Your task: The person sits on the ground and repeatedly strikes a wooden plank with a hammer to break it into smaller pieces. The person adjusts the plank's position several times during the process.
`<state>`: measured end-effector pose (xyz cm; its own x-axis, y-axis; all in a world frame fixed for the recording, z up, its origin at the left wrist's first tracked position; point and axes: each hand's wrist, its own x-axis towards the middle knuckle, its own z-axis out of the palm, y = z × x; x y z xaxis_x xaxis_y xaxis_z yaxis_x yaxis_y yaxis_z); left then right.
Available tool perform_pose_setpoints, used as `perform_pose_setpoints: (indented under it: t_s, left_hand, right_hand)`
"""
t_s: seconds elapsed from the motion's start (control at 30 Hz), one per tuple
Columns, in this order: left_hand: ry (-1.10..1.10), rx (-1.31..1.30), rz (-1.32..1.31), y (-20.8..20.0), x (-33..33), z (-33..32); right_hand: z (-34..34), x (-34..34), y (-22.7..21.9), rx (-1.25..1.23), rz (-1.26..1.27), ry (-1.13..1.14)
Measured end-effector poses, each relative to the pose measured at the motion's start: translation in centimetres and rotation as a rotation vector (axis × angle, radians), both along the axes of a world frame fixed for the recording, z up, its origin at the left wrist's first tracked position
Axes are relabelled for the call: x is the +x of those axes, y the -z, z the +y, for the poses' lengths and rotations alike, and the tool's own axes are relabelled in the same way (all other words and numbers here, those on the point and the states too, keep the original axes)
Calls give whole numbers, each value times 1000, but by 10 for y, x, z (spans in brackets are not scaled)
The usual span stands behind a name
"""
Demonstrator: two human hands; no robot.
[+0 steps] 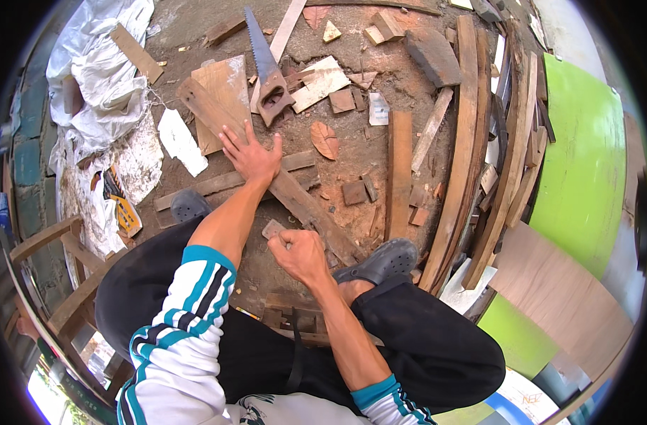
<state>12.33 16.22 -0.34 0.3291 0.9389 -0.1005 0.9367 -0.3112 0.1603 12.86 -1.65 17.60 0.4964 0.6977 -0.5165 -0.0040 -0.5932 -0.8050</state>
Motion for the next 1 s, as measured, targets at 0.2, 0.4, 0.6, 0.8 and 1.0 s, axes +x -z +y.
perform_pose_setpoints:
  t_s: [0.2, 0.4, 0.6, 0.8, 1.0]
  left_hand:
    - [17, -7, -18, -2, 2, 1]
    - [5, -25, -20, -3, -2, 4]
    - [46, 42, -50, -3, 4, 6]
    - [41, 18, -34, -3, -4, 3]
    - [92, -30, -55, 2, -11, 5]
  right_hand:
    - [-11, -6, -1, 88, -33, 42]
    - [-40, -12, 3, 274, -166, -13]
    - [-45, -17, 1, 333, -206, -19]
    - [-50, -22, 1, 314, -187, -50]
    - [-36, -16, -1, 102, -193, 68]
